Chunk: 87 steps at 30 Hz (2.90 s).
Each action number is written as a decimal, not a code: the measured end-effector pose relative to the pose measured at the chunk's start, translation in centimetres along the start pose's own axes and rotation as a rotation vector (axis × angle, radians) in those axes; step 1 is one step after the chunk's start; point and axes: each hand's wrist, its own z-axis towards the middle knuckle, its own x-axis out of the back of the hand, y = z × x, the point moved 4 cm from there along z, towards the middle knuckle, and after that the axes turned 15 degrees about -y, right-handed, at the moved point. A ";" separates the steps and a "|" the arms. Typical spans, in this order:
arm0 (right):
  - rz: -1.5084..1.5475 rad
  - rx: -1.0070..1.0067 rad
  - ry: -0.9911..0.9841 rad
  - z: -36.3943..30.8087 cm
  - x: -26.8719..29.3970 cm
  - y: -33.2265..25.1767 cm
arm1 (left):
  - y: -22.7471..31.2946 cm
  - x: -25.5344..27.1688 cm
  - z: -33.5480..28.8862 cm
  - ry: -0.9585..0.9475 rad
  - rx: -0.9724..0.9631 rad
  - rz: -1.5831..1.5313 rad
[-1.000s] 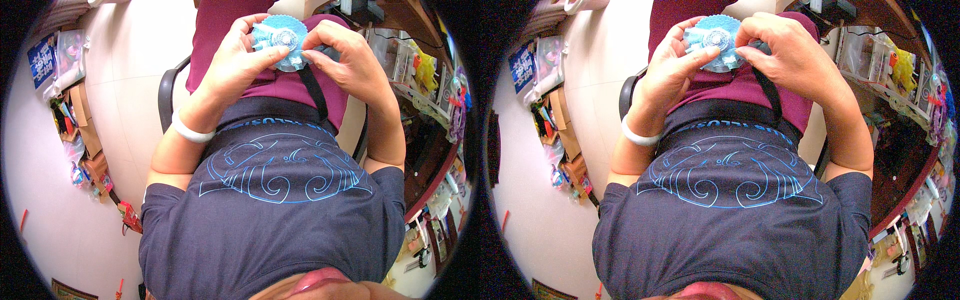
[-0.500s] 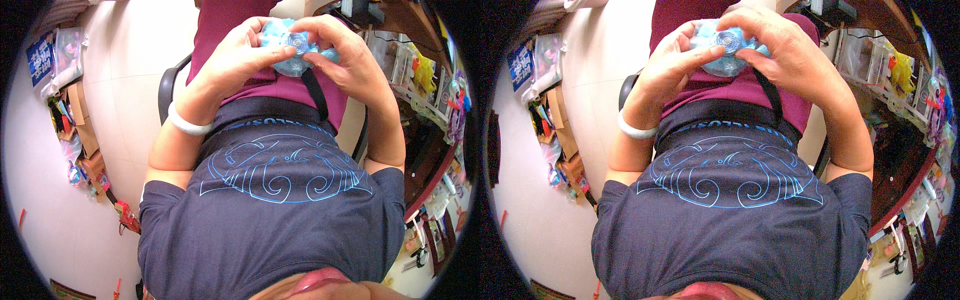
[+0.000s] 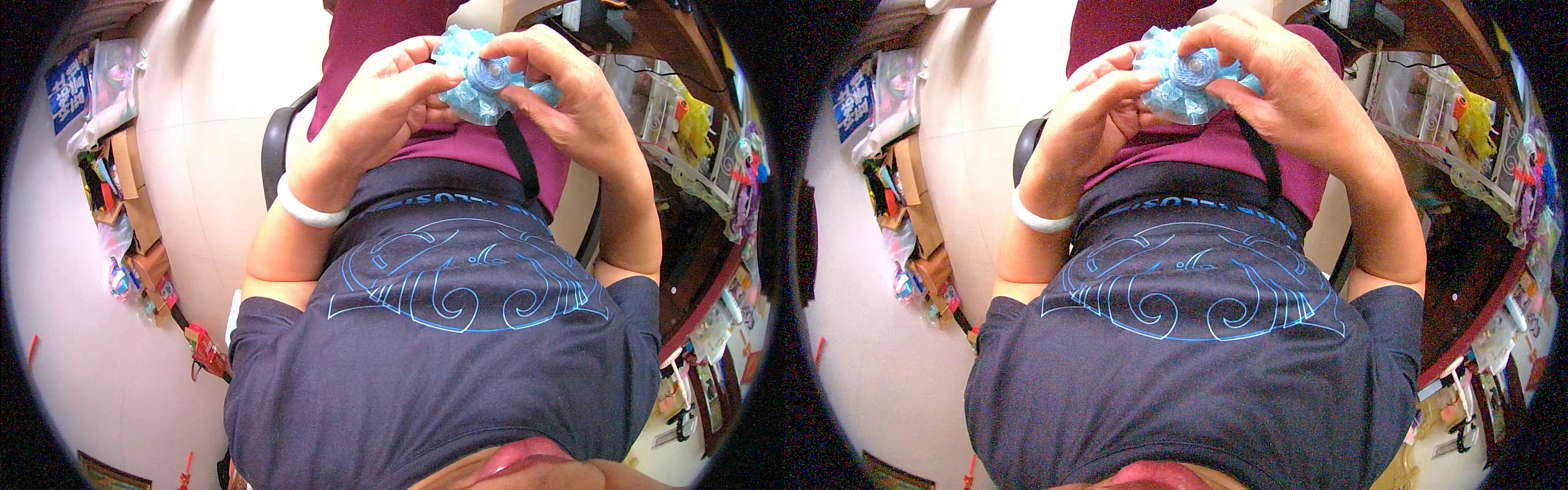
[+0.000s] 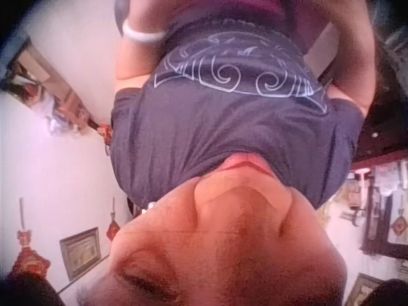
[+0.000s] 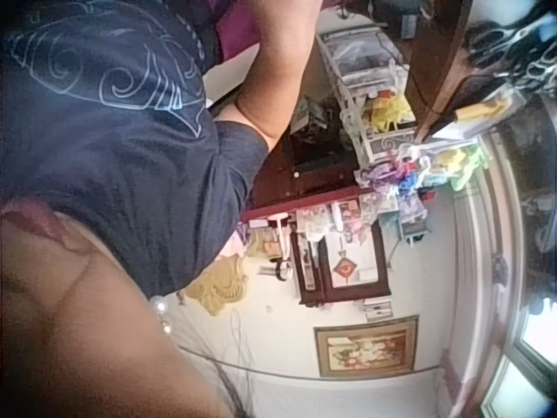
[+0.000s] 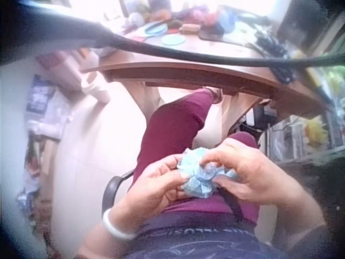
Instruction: The person assembles a decorative blue fabric flower by hand, shaping the petals and securing the center. They use scissors to trim the edges of the fabric and a hot glue gun to attach the flower to a ruffled ribbon. The person also uses a lighter to singe the edges of the fabric to prevent fraying.
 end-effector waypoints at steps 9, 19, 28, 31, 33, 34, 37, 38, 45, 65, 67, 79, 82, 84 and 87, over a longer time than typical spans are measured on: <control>0.003 0.008 -0.018 -0.1 0.1 -0.5 | -0.1 0.1 -0.1 0.055 0.046 0.161; -0.053 0.134 -0.016 -0.5 -0.1 -0.4 | 1.4 0.8 0.5 0.069 0.182 0.196; -0.151 0.146 -0.058 -0.4 -0.1 -0.5 | 1.7 1.4 1.2 0.004 0.214 0.331; -0.129 0.158 -0.090 -0.2 -0.2 -0.5 | 1.8 1.7 1.3 -0.040 0.259 0.409; -0.111 0.151 -0.095 -0.2 -0.3 -0.5 | 1.8 1.8 1.4 -0.056 0.255 0.441; -0.102 0.148 -0.098 -0.2 -0.3 -0.5 | 1.8 1.8 1.5 -0.064 0.253 0.457; -0.081 0.126 -0.131 -0.3 -0.4 -0.5 | 1.6 2.0 1.5 -0.109 0.227 0.475; -0.086 0.132 -0.118 -0.3 -0.3 -0.6 | 1.7 1.9 1.4 -0.077 0.241 0.466; -0.104 0.133 -0.058 -0.2 0.1 -0.3 | 2.0 1.7 0.6 -0.042 0.208 0.071; -0.099 0.159 -0.089 0.0 -0.4 -0.4 | 1.1 1.7 0.2 -0.008 0.258 0.355; -0.106 0.161 -0.079 -0.1 -0.4 -0.3 | 1.1 1.6 0.3 0.001 0.258 0.302; -0.053 0.086 -0.113 0.2 -0.4 -0.2 | 0.6 1.1 -0.3 0.075 0.163 0.172; -0.066 0.095 -0.101 0.1 -0.5 -0.2 | 0.4 1.4 -0.3 0.080 0.155 0.258; -0.061 0.098 -0.089 0.1 -0.4 -0.3 | 0.4 1.4 -0.3 0.083 0.158 0.250; -0.048 0.103 -0.025 -0.1 -0.5 0.2 | 0.5 1.0 -0.2 0.078 0.128 0.120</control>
